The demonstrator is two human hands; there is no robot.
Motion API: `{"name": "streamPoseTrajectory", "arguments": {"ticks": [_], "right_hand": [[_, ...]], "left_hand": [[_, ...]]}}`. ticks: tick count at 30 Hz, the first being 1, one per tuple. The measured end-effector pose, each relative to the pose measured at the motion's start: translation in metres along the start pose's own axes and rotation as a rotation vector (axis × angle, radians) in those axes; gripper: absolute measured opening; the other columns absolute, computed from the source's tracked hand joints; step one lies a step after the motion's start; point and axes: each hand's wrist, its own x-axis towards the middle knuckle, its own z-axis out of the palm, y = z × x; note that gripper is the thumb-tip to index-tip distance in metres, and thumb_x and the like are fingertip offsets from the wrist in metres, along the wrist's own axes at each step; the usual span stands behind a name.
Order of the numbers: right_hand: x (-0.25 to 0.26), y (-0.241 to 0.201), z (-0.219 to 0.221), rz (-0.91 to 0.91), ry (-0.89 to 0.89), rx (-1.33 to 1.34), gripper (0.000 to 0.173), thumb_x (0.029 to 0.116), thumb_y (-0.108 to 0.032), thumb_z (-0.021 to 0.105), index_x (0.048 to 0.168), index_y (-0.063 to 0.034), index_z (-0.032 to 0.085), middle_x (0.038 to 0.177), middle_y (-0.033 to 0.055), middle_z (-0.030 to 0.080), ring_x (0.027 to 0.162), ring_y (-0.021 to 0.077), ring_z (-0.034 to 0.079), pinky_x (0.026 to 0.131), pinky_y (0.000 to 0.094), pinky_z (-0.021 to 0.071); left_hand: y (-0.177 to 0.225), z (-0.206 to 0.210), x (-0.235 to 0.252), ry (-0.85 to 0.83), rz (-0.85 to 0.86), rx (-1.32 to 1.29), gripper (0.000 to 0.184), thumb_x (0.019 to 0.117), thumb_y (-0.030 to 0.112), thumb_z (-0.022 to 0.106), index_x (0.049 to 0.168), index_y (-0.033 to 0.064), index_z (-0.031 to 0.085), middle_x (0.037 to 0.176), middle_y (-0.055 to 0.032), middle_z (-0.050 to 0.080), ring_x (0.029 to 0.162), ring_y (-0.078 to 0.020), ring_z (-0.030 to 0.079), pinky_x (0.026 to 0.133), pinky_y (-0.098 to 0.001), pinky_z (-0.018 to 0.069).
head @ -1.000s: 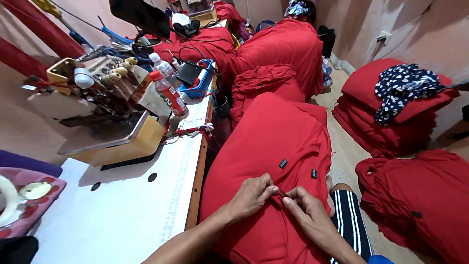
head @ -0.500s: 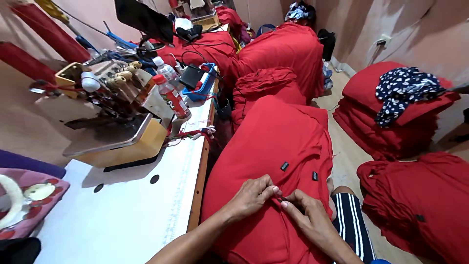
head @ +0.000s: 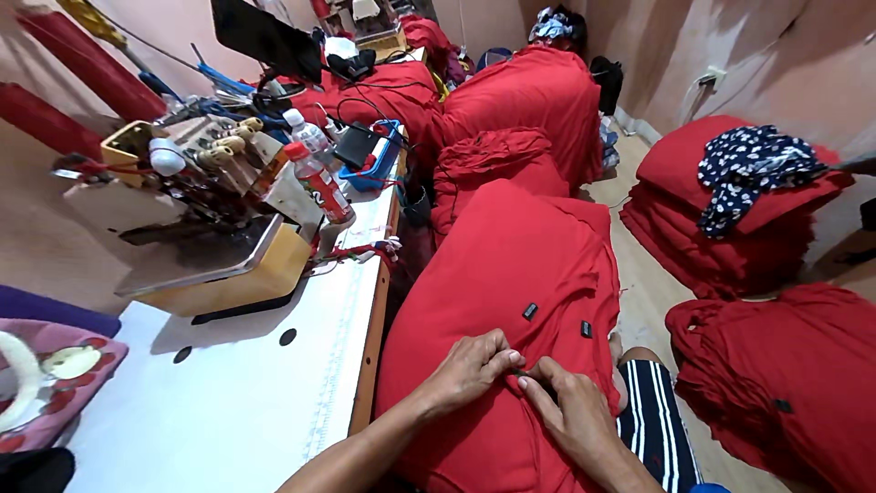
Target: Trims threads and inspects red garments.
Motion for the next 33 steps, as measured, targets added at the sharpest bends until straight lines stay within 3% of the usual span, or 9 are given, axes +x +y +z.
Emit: {"name": "streamPoseTrajectory", "arguments": {"ticks": [8,14,24,29,33], "right_hand": [[-0.0010,0.0034,0.0036,-0.042,0.044,-0.002,0.025,0.0998,-0.025,0.058,0.095,-0.0027,0.069,0.072,0.0090,0.065,0.066,0.0275,0.067,0.059,0.0502,0.0515],[-0.0007,0.0029,0.0051,-0.034,0.060,0.014,0.026,0.0993,-0.025,0.059,0.101,-0.0015,0.070,0.078,0.0101,0.069,0.071,0.0282,0.070,0.062,0.0510,0.0537],[-0.0013,0.0044,0.0074,-0.060,0.077,0.000,0.024,0.0994,-0.024,0.057,0.094,-0.0028,0.069,0.070,0.0081,0.065,0.064,0.0258,0.066,0.057,0.0484,0.0509],[-0.0047,0.0025,0.0079,-0.114,0.081,-0.047,0.024,0.0966,-0.025,0.061,0.094,-0.0021,0.069,0.072,0.0095,0.066,0.063,0.0282,0.068,0.055,0.0501,0.0518],[-0.0050,0.0054,0.0079,-0.098,0.079,0.001,0.028,0.0965,-0.029,0.061,0.098,-0.0021,0.069,0.072,0.0082,0.066,0.063,0.0264,0.067,0.056,0.0488,0.0518]], "left_hand": [[0.0018,-0.0007,-0.0002,-0.002,-0.003,0.019,0.031,0.1080,0.023,0.047,0.102,-0.0031,0.063,0.092,-0.0115,0.069,0.085,-0.0170,0.063,0.079,-0.0382,0.0472],[0.0010,-0.0010,0.0011,-0.004,-0.006,0.006,0.030,0.1082,0.022,0.047,0.103,-0.0034,0.063,0.095,-0.0116,0.070,0.087,-0.0166,0.065,0.082,-0.0384,0.0484],[0.0017,-0.0018,0.0009,-0.002,-0.010,-0.014,0.030,0.1087,0.022,0.046,0.103,-0.0022,0.062,0.098,-0.0104,0.072,0.089,-0.0142,0.065,0.082,-0.0363,0.0481],[0.0019,-0.0023,0.0025,0.083,-0.063,-0.157,0.029,0.1111,0.021,0.037,0.104,0.0005,0.056,0.104,-0.0063,0.074,0.094,-0.0072,0.066,0.086,-0.0305,0.0492],[0.0009,-0.0036,0.0046,0.082,-0.087,-0.179,0.028,0.1110,0.021,0.038,0.103,0.0020,0.056,0.104,-0.0045,0.074,0.095,-0.0055,0.066,0.085,-0.0295,0.0481]]}}
